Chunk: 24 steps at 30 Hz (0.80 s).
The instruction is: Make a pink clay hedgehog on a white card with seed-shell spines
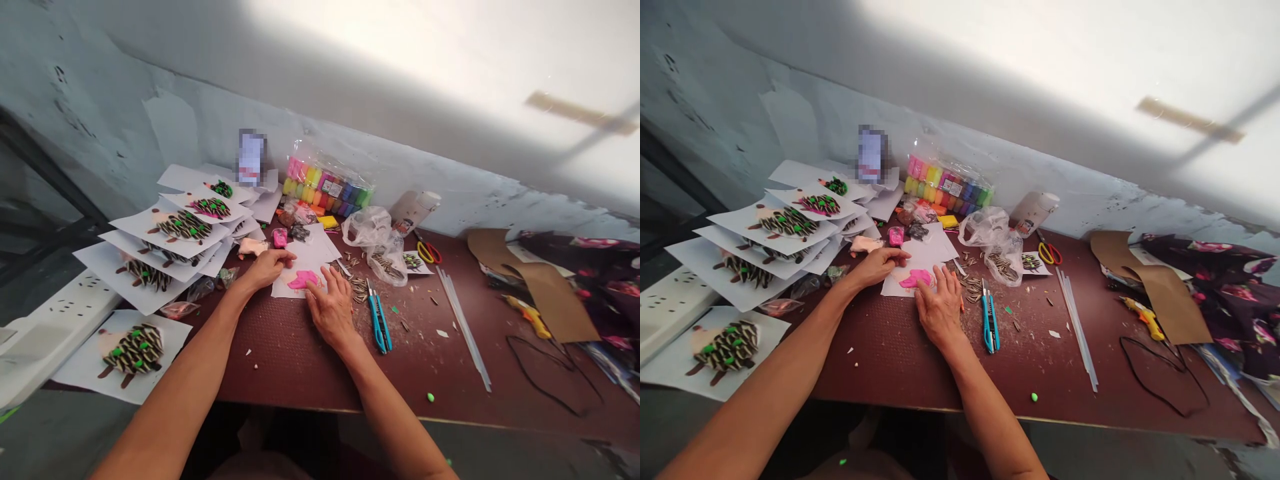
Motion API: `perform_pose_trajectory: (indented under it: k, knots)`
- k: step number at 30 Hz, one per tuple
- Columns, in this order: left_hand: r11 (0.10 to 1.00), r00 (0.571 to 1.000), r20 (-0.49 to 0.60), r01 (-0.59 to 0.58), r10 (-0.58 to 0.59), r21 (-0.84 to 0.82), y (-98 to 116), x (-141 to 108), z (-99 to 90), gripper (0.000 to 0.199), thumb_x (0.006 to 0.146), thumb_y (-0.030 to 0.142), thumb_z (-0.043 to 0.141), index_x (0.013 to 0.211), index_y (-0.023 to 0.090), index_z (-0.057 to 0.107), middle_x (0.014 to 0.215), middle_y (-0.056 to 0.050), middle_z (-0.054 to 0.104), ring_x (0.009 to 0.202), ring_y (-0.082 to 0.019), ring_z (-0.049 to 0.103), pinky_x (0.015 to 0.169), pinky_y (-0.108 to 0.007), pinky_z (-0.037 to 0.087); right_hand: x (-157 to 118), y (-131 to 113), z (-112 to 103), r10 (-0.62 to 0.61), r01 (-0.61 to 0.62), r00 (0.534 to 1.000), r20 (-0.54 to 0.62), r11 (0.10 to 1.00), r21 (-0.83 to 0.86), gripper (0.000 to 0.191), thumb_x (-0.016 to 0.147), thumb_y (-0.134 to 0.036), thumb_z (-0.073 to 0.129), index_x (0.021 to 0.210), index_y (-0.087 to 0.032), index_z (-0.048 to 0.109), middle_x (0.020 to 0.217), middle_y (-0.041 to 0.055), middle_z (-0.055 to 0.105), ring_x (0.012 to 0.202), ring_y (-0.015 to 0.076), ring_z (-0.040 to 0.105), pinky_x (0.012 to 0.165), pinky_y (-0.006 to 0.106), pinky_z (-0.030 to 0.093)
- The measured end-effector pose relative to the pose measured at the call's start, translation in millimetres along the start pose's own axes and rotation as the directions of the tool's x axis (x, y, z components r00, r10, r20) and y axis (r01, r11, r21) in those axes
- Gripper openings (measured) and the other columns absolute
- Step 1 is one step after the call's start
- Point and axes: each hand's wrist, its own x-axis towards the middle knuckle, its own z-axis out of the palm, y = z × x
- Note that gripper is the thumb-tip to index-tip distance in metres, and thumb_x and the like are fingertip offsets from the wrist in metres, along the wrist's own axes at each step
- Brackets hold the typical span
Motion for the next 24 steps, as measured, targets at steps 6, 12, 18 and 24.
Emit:
perform_pose_trajectory:
  k: [6, 12, 18, 24]
  knots:
    - [1.000, 1.000, -0.007, -0.009, 0.009, -0.011, -2, 0, 0.5, 0.048, 0.073, 0.006, 0.045, 0.110, 0.011, 0.076, 0.091, -0.006, 0.079, 0.088, -0.018, 0.072, 0.086, -0.029, 0.056, -3, -2, 2, -0.035, 0.037, 0.999, 0.039, 0.997, -0.061, 0.027, 0.100, -0.033, 0.057, 0.122, -0.030, 0.073, 0.151, 0.0113, 0.052, 0.148, 0.0316, 0.034, 0.117, 0.051, 0.028]
    - [1.000, 1.000, -0.012, 0.019, -0.019, 0.001, 3, -2, -1.0, 0.048, 0.074, 0.006, 0.045, 0.111, 0.010, 0.076, 0.091, -0.007, 0.079, 0.088, -0.019, 0.073, 0.087, -0.029, 0.056, -3, 1, 0, -0.009, 0.009, 1.000, -0.007, 1.000, -0.021, 0.024, 0.101, -0.032, 0.055, 0.109, -0.029, 0.077, 0.148, 0.0101, 0.055, 0.146, 0.0307, 0.036, 0.115, 0.050, 0.030]
    - [1.000, 0.999, -0.019, 0.030, -0.030, -0.010, 7, -3, -0.9, 0.047, 0.075, 0.007, 0.044, 0.110, 0.010, 0.076, 0.091, -0.007, 0.079, 0.088, -0.019, 0.072, 0.087, -0.030, 0.056, -1, 1, -4, -0.030, 0.030, 1.000, 0.000, 0.999, 0.012, 0.027, 0.101, -0.033, 0.055, 0.122, -0.032, 0.072, 0.151, 0.0091, 0.052, 0.147, 0.0291, 0.035, 0.116, 0.050, 0.031]
    - [1.000, 1.000, -0.017, 0.018, -0.018, -0.006, 5, -2, -0.2, 0.049, 0.074, 0.006, 0.044, 0.110, 0.011, 0.076, 0.091, -0.006, 0.079, 0.088, -0.018, 0.072, 0.087, -0.028, 0.055, -1, -8, -3, -0.034, 0.032, 0.988, 0.150, 0.999, 0.016, 0.033, 0.099, -0.037, 0.059, 0.131, -0.032, 0.068, 0.158, 0.0100, 0.043, 0.152, 0.0328, 0.028, 0.119, 0.054, 0.027]
